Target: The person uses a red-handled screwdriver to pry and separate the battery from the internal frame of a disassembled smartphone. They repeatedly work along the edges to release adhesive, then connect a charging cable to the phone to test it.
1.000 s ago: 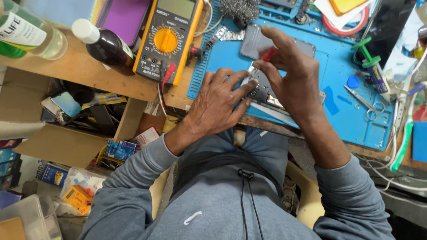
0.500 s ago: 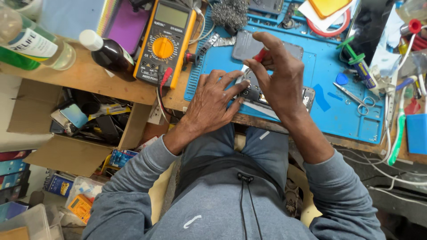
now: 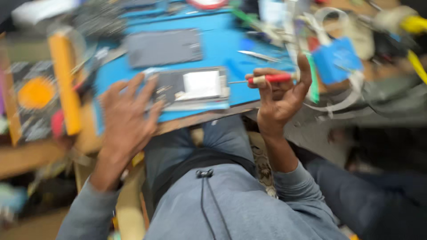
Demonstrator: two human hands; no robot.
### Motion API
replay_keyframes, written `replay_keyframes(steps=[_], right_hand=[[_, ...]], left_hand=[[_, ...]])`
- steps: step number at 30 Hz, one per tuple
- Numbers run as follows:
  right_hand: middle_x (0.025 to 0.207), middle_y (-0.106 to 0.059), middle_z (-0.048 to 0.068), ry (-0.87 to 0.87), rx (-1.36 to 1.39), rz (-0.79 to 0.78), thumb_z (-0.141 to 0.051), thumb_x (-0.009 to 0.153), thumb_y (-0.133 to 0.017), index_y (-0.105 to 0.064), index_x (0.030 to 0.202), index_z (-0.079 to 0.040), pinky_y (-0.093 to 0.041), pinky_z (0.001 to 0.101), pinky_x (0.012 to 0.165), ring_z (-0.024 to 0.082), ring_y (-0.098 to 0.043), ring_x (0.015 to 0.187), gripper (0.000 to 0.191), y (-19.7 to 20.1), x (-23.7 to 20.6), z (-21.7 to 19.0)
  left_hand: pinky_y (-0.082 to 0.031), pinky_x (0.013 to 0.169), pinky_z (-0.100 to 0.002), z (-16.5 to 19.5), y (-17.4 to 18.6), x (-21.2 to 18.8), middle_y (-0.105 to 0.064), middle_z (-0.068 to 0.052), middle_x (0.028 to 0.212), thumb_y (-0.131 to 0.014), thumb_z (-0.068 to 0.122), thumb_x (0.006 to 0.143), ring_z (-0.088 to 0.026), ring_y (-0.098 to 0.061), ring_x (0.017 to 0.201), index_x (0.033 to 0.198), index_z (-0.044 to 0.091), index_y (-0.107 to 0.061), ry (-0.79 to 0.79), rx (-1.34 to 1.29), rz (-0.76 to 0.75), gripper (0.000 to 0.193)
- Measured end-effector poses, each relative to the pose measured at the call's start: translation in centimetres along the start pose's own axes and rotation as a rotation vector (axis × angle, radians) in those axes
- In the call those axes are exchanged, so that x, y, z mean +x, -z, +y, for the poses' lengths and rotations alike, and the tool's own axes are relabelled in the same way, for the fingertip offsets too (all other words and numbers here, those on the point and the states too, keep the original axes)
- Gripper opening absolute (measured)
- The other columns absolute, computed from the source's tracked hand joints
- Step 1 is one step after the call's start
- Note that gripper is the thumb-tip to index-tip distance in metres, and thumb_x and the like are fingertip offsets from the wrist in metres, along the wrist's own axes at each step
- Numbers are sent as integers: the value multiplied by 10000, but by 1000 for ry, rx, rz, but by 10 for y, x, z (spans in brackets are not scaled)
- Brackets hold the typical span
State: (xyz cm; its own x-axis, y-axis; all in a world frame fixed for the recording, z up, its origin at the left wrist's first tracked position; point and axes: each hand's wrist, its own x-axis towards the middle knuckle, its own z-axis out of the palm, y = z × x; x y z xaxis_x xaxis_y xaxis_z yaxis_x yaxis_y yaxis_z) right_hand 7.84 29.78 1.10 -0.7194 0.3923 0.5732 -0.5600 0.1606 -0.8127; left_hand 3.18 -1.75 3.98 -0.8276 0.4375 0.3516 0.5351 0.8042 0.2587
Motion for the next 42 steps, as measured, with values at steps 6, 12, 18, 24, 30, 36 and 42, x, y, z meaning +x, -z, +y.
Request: replay_keyframes(steps=[6,12,18,24,30,36,42], right_hand=[[1188,-699,214,105,-422,321,-10,1264,-665,-134,1645,-104,-598,284,936,234,-714,1020,660,101,-15,-13],[1229,-758,199,63,-588,224,-9,1225,-668,-186,1625,-102,-605,221,858,206,-775,1028,633,116,-26,8],[1264,-745,189,54,-574,178,-14,1238,-652,-176,1623,-111,-606,206,839,201,-772,1067,620,114,-26,17],[1246,-758,209,35,-571,230,-20,1232,-666,-165,1620,-97,-609,207,841,209,-783,1048,639,116,-26,10],[1218,-745,227,34,-512,231,-12,1244,-677,-162,1627,-96,-641,247,913,225,-750,1046,647,121,-29,7],[1182,-724,213,-10,-389,277,-15,1260,-670,-137,1661,-129,-606,255,889,218,-725,1016,676,110,-30,0],[1140,-738,212,-36,-176,100,-44,1237,-695,-137,1639,-162,-658,330,869,246,-744,967,697,49,-19,6]], left_hand=[[-321,1117,-515,3,9,-9,-524,-87,1559,-697,361,1016,-345,-445,1325,1456,87,-588,14,-59,1,530],[-306,1169,-493,-9,5,-17,-501,-82,1563,-690,416,1084,-330,-424,1357,1466,75,-549,35,-118,42,531],[-304,1177,-489,-11,3,-20,-498,-89,1561,-693,442,1079,-324,-414,1367,1467,63,-546,54,-138,39,562],[-301,1176,-483,-12,1,-20,-497,-84,1568,-699,449,1075,-314,-411,1374,1468,72,-551,47,-135,39,565],[-300,1184,-486,-11,2,-21,-491,-90,1570,-717,439,1066,-322,-405,1380,1469,64,-550,51,-131,31,575],[-306,1196,-514,-3,8,-9,-496,-115,1546,-755,332,1005,-341,-425,1402,1453,84,-560,-4,-167,42,549],[-283,1189,-532,23,-5,19,-436,-163,1590,-716,395,967,-380,-387,1464,1500,132,-540,-256,-197,-93,620]])
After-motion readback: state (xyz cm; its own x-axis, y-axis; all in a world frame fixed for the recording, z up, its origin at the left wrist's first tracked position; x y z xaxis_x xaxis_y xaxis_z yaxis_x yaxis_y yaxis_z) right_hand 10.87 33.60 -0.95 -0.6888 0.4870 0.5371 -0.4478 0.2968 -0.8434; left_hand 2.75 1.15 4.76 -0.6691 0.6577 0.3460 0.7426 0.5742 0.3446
